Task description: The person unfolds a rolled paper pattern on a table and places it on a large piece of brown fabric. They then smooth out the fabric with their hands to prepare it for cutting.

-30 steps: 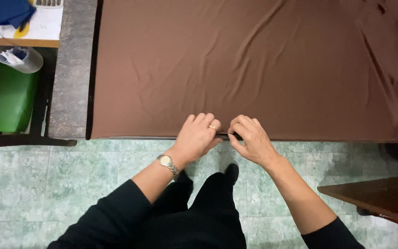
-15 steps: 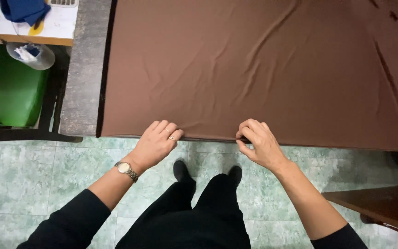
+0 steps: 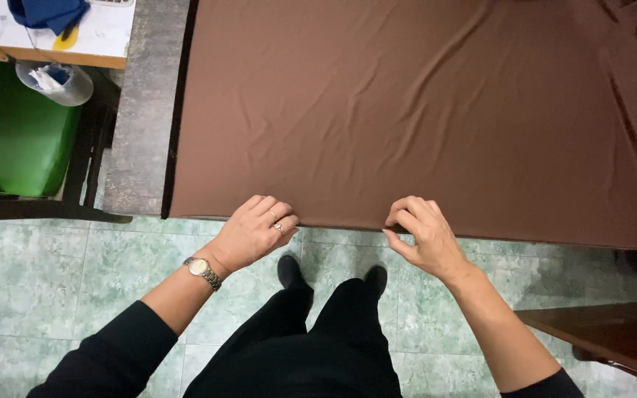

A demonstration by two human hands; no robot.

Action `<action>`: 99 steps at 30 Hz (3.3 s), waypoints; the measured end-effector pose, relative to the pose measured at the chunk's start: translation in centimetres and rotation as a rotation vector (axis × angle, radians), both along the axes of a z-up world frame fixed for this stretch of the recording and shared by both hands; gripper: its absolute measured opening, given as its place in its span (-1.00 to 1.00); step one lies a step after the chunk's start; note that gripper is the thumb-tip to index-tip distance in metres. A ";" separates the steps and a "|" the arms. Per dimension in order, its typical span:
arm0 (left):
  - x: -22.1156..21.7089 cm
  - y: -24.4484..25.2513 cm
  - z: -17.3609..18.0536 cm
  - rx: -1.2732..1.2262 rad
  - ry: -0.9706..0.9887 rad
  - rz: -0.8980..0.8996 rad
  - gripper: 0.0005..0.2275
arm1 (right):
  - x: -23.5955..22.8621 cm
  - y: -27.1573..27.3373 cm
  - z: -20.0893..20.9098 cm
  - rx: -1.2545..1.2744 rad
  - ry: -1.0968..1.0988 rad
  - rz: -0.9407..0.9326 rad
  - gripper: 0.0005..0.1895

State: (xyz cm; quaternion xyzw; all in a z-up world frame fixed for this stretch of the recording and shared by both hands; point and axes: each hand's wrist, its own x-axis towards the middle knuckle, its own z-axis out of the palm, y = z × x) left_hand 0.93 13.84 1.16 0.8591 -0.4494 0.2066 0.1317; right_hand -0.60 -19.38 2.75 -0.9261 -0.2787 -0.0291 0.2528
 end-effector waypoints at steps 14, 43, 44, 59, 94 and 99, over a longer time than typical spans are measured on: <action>4.7 9.4 2.2 -0.208 0.220 0.537 -0.88 | 1.6 4.2 0.7 0.021 -0.114 -0.071 -0.84; 1.2 15.0 1.7 0.296 0.421 0.425 -0.52 | 2.7 9.4 0.8 -0.287 0.049 0.098 -0.36; 1.2 15.1 1.5 0.297 0.423 0.427 -0.52 | 2.6 9.4 0.9 -0.286 0.051 0.100 -0.36; 0.6 15.6 0.4 0.238 0.360 0.419 -0.59 | 2.4 9.6 1.1 -0.276 0.019 0.087 -0.45; 23.1 11.7 2.0 -0.406 0.575 0.843 -0.76 | 11.7 -12.0 1.0 -0.121 -0.226 -0.464 -0.64; 31.1 12.1 0.2 -0.384 0.577 0.905 -0.71 | 15.6 -16.8 0.6 -0.142 -0.086 -0.624 -0.57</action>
